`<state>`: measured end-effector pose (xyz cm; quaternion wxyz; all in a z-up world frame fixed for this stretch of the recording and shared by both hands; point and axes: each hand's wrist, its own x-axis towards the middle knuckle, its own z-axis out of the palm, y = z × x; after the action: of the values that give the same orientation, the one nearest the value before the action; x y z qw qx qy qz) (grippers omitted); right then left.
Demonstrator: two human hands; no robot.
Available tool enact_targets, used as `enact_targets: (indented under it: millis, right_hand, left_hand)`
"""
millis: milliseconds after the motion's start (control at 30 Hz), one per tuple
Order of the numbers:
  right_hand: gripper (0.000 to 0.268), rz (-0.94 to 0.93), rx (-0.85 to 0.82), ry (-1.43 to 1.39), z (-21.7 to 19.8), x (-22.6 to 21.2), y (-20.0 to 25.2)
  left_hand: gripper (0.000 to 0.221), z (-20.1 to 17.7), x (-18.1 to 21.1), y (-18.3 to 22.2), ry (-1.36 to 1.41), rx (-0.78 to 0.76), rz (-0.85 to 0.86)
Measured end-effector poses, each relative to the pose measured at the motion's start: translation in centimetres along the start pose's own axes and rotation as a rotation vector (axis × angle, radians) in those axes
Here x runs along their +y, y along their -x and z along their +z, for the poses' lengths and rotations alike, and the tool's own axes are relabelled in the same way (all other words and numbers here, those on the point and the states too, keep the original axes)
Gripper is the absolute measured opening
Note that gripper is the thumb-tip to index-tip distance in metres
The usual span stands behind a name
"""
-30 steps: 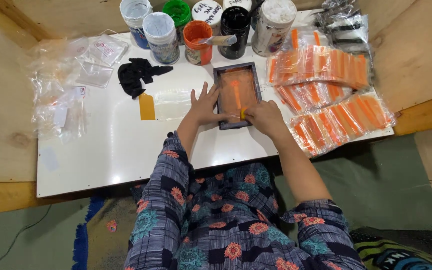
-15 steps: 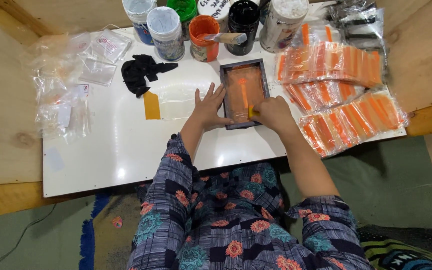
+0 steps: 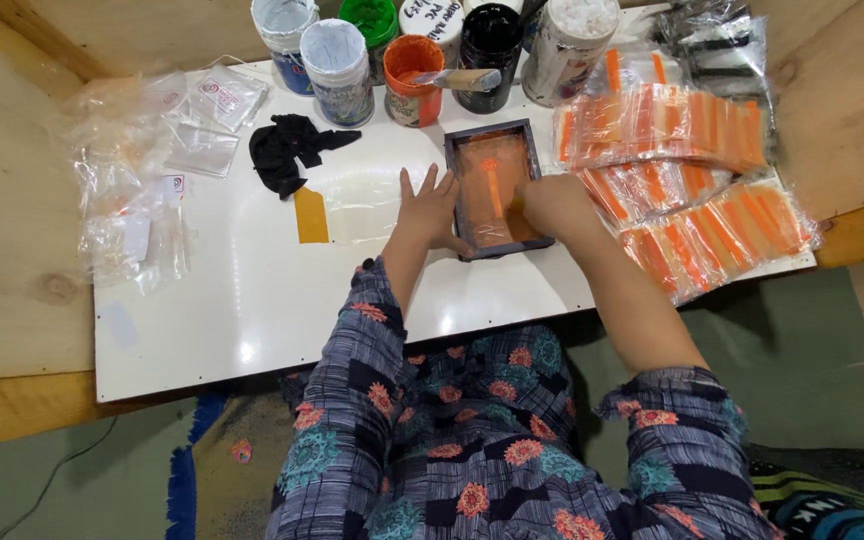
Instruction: Spreading orange ink into a rectangular tray using a palette knife at a workstation.
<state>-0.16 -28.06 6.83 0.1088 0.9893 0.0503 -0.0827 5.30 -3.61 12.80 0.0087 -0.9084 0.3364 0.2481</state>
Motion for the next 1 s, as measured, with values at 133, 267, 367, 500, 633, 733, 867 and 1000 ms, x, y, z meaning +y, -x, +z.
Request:
enact_targets:
  millis: [133, 267, 367, 500, 633, 733, 867, 1000]
  right_hand:
    - [0.026, 0.025, 0.015, -0.141, -10.0, -0.6, -0.1]
    - [0.019, -0.044, 0.296, -0.243, -2.0, 1.6, -7.0]
    - [0.014, -0.070, 0.391, -0.199, 1.1, 1.9, -9.9]
    - [0.014, -0.050, 0.463, -0.128, 4.5, 1.9, -12.4]
    - [0.006, -0.162, 0.521, -0.106, 4.1, 1.6, -12.6]
    - [0.008, -0.173, 0.538, -0.084, 3.7, 1.0, -12.4]
    - [0.012, -0.149, 0.416, -0.050, 2.8, 0.5, -12.1]
    - [0.026, -0.104, 0.185, -0.160, -1.2, -0.4, -10.4]
  left_hand:
    - [0.130, -0.3, 1.2, -0.6, -0.097, -0.006, -0.018]
    - [0.135, -0.1, 1.4, -0.8, -0.115, -0.011, -0.039]
    - [0.133, 0.0, 1.4, -1.0, -0.120, -0.018, -0.044]
    - [0.132, -0.5, 1.4, -0.2, -0.104, -0.028, -0.043]
    - [0.131, -0.8, 1.4, 0.2, -0.061, -0.029, -0.047]
    - [0.132, -0.8, 1.4, 0.3, -0.046, -0.032, -0.044]
    - [0.131, -0.7, 1.3, 0.1, -0.065, -0.032, -0.043]
    - [0.131, -0.4, 1.2, 0.0, -0.049, -0.032, -0.044]
